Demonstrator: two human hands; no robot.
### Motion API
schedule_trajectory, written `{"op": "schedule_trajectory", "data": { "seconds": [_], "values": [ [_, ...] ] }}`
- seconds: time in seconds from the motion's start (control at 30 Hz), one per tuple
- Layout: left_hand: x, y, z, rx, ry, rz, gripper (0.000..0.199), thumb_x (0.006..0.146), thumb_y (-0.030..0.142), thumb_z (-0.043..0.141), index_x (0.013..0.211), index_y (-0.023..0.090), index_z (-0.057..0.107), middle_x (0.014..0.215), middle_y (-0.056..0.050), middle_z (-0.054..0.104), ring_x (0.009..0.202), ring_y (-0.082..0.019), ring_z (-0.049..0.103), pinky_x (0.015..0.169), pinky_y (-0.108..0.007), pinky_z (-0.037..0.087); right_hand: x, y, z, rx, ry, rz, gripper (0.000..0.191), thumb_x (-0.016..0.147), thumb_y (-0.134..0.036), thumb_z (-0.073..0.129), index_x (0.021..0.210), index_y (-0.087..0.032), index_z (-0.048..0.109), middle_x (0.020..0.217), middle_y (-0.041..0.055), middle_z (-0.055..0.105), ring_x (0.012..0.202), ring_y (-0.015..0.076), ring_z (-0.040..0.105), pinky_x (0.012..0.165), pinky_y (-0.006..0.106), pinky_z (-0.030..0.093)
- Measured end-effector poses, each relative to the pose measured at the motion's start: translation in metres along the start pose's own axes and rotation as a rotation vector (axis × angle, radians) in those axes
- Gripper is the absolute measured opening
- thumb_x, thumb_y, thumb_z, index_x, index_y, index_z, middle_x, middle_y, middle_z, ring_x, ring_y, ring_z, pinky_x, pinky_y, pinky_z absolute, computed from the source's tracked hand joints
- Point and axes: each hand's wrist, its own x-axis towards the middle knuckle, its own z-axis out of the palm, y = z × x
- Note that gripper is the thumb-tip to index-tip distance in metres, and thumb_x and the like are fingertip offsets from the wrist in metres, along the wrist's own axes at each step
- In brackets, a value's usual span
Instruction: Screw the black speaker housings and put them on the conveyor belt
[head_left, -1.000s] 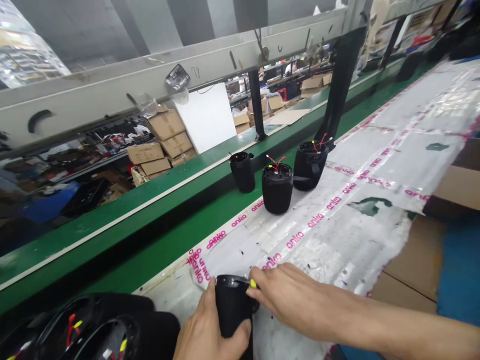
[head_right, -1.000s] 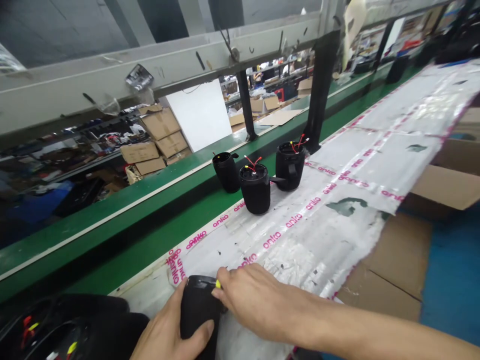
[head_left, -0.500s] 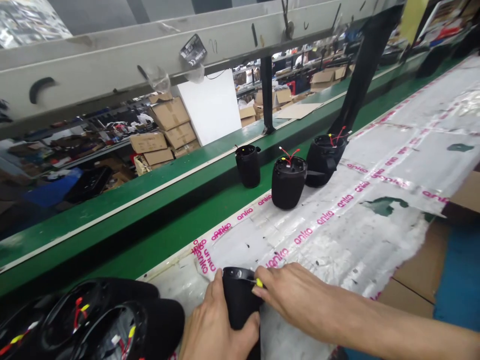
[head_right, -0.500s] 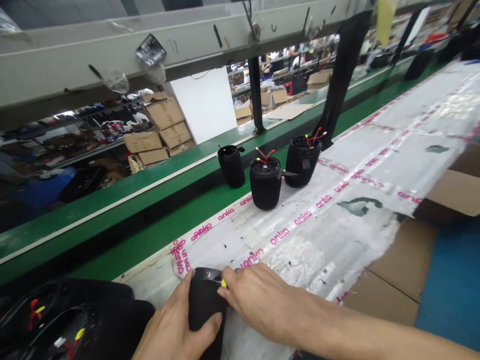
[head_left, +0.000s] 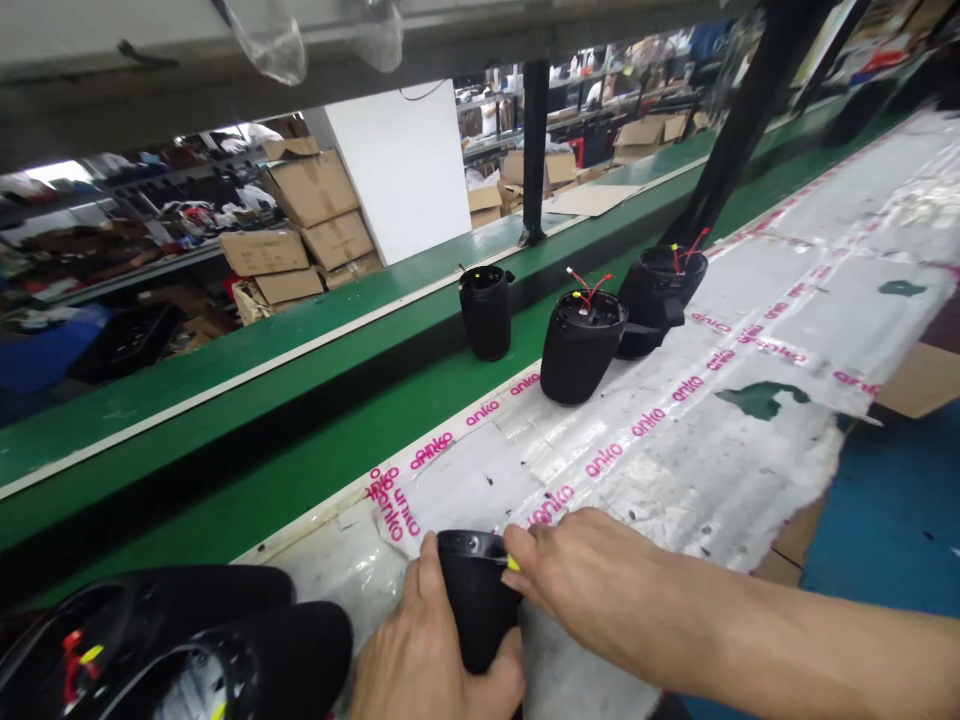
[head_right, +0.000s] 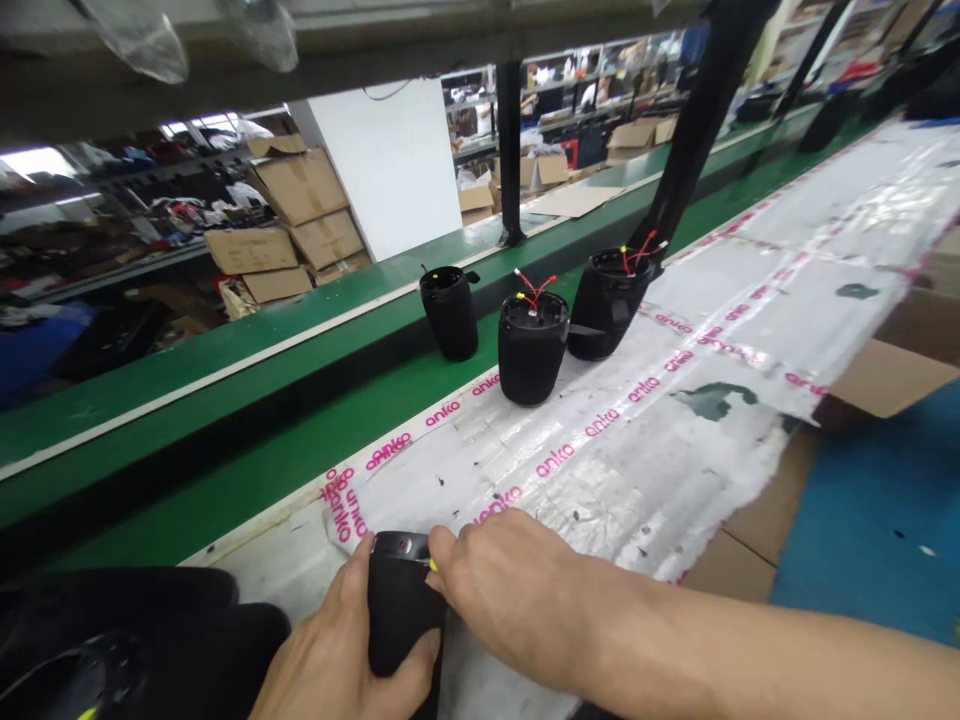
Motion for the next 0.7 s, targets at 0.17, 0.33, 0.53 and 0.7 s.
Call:
{"op": "schedule_trajectory", "data": {
  "seconds": [0.17, 0.33, 0.53, 0.7],
  "values": [
    [-0.002, 0.008, 0.0, 0.067, 0.014, -0.024, 0.086, 0.081, 0.041, 0.053, 0.151, 0.001, 0.023, 0.138, -0.02, 0.057, 0.103, -0.034, 0.068, 0.086, -0.04, 0.053, 0.008, -0.001, -0.013, -0.057, -0.105, -0.032, 0.013, 0.091, -0.028, 0.063, 0.091, -0.017, 0.056, 0.058, -0.0006, 0.056, 0.043, 0.0191, 0.053, 0.039, 0.036, 0.016],
    [-0.004, 0.013, -0.003, 0.057, 0.026, -0.024, 0.084, 0.082, 0.041, 0.053, 0.15, 0.003, 0.024, 0.137, -0.02, 0.057, 0.104, -0.034, 0.068, 0.085, -0.04, 0.052, 0.016, 0.009, -0.028, -0.031, -0.28, -0.132, 0.008, 0.091, -0.023, 0.063, 0.089, -0.016, 0.059, 0.061, 0.0016, 0.058, 0.047, 0.0187, 0.054, 0.039, 0.032, 0.018],
    [-0.007, 0.006, -0.001, -0.012, 0.08, -0.042, 0.081, 0.081, 0.041, 0.053, 0.15, 0.006, 0.027, 0.141, -0.016, 0.055, 0.114, -0.031, 0.064, 0.093, -0.036, 0.05, -0.006, 0.009, 0.006, 0.395, -0.055, 0.109, 0.022, 0.105, -0.036, 0.04, 0.094, -0.021, 0.05, 0.068, -0.0009, 0.061, 0.058, 0.019, 0.058, 0.052, 0.031, 0.026],
    [-0.009, 0.005, 0.002, 0.001, 0.105, -0.043, 0.08, 0.081, 0.041, 0.054, 0.149, 0.007, 0.029, 0.141, -0.016, 0.055, 0.113, -0.032, 0.065, 0.093, -0.036, 0.051, -0.015, 0.001, 0.02, 0.456, -0.011, 0.208, 0.02, 0.106, -0.036, 0.037, 0.097, -0.022, 0.048, 0.074, 0.0007, 0.062, 0.067, 0.0223, 0.061, 0.056, 0.03, 0.027]
  ]
}}
